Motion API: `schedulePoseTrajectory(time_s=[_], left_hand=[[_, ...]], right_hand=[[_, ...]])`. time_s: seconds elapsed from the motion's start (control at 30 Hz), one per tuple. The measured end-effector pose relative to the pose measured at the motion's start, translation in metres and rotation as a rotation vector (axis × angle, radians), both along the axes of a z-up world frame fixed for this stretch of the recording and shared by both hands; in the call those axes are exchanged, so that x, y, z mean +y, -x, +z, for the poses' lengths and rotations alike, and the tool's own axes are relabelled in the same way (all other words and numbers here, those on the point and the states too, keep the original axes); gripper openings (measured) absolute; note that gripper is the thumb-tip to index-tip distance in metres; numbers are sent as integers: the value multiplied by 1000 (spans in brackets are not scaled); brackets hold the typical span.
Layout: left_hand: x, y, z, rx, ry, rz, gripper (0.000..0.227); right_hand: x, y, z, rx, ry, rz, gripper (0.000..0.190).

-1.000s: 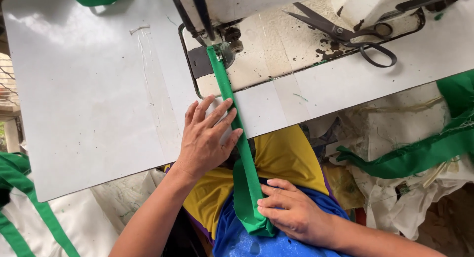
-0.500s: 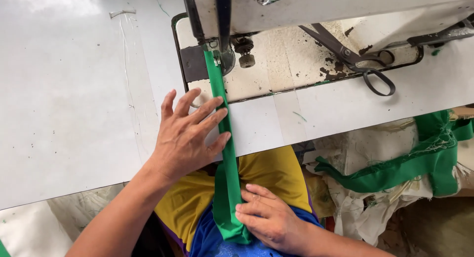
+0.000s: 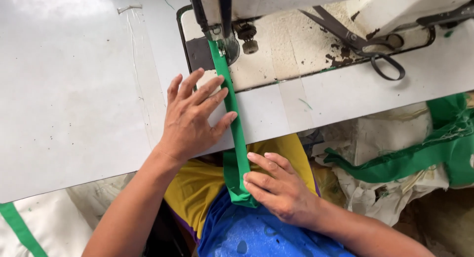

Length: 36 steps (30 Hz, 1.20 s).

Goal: Sewing green fabric strips to create long straps using an industrial sewing machine.

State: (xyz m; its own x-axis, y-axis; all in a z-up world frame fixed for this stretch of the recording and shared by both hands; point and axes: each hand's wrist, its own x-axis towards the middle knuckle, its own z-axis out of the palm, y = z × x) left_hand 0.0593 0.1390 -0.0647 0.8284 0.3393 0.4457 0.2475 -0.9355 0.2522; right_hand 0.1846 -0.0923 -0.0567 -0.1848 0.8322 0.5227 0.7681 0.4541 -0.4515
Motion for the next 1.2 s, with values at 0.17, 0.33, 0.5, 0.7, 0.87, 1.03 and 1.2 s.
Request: schedulePoseTrajectory(time_s=[0.17,0.33,0.5,0.7,0.87,1.03,1.2], left_hand=[[-9,10,-5,63,-60,32,36],[-12,9,-8,19,-87,-53,22],[-15,4,-3,-16,-49,-59,30],[-20,5,-5,-2,-41,-63,31],[-22,6,0,31,-50,-55,28],[0,1,-8,19,-88,-36,30],[27,-6,-14,76,-113,-41,35]], right_hand=[[-1,-5,-12,21,24,62,21],[-6,-3,-18,146,45,68,14],[-13,-2,-23,243,42,6,23],[-11,0,-39,194,-35,12,18],[-3,-2,-34,165,-7,34,16],[18,-9,-32,133,-4,41,16],[41,-20,-34,40,3,48,20]])
